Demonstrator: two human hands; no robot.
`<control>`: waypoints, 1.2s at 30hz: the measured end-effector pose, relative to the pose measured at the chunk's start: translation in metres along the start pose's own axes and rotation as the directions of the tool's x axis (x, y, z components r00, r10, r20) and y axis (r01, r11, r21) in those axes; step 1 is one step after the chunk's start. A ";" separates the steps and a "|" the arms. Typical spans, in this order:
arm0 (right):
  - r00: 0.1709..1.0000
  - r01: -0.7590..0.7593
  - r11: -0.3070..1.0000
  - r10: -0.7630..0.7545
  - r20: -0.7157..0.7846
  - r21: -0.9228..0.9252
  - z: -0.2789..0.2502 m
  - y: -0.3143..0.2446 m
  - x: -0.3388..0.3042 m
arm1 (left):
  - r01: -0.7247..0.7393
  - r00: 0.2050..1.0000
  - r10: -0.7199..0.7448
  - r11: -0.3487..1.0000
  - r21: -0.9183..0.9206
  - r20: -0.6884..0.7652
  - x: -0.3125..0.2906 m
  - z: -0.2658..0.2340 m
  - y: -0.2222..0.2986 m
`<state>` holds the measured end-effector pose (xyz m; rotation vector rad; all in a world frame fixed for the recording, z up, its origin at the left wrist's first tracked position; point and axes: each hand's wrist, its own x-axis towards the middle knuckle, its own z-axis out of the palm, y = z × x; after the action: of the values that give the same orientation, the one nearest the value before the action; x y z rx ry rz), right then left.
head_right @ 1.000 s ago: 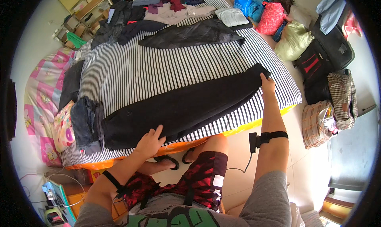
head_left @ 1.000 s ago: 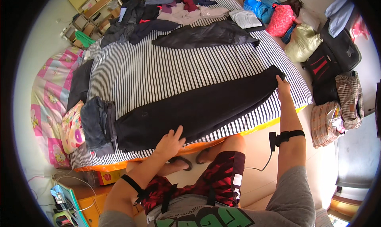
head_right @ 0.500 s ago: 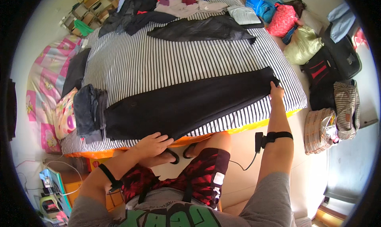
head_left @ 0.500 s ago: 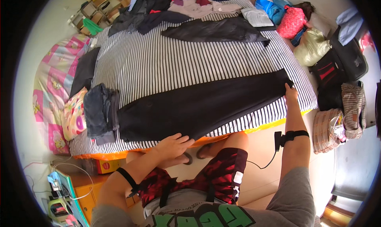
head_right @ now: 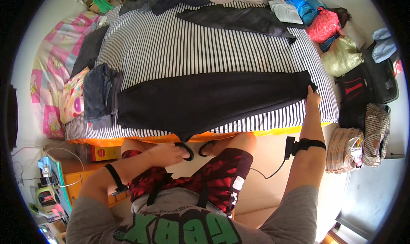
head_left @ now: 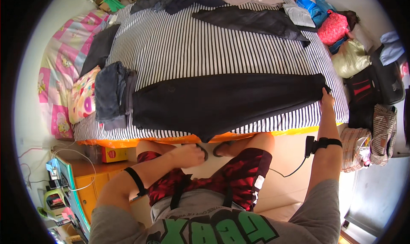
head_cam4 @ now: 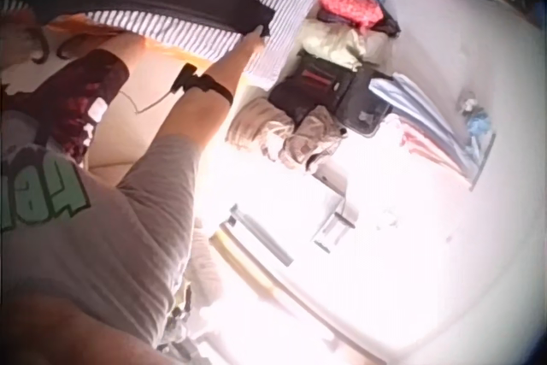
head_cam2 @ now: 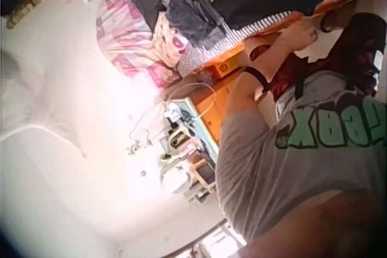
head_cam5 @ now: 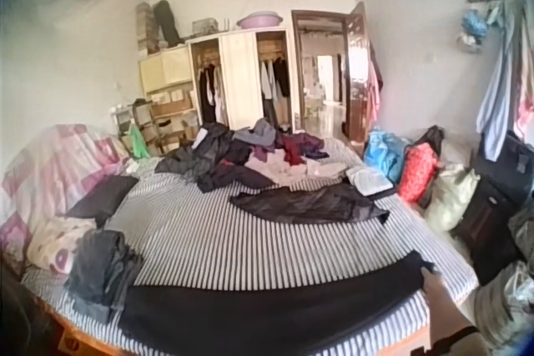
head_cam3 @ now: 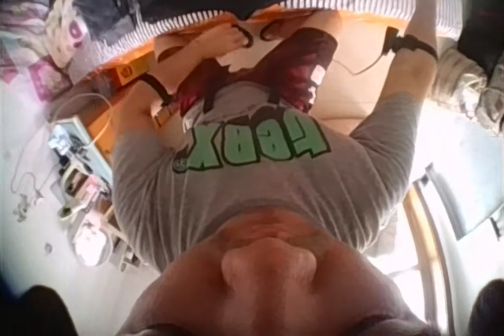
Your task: The person is folding various articles of clothing, including pants and shorts, on a bed with striped linens.
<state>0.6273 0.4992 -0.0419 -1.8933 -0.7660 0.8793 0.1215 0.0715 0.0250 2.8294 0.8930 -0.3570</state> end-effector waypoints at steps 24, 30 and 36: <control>0.979 -0.092 0.990 0.110 0.174 -0.109 0.016 0.031 -0.058 | 0.081 0.983 -0.101 0.988 -0.130 -0.154 0.003 -0.026 -0.019; 0.639 0.641 0.543 -0.769 -0.016 -0.543 0.027 0.000 -0.149 | 0.488 0.753 -0.547 0.837 -0.246 -0.367 -0.019 -0.007 -0.053; 0.152 0.982 0.191 -0.783 0.603 0.001 0.088 -0.001 -0.302 | 0.883 0.419 -0.903 0.429 -0.191 -0.093 -0.079 0.028 -0.064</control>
<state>0.3871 0.3026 0.0080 -0.9903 -2.2915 0.3103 0.0165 0.0738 0.0144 1.9821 2.3644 -0.1186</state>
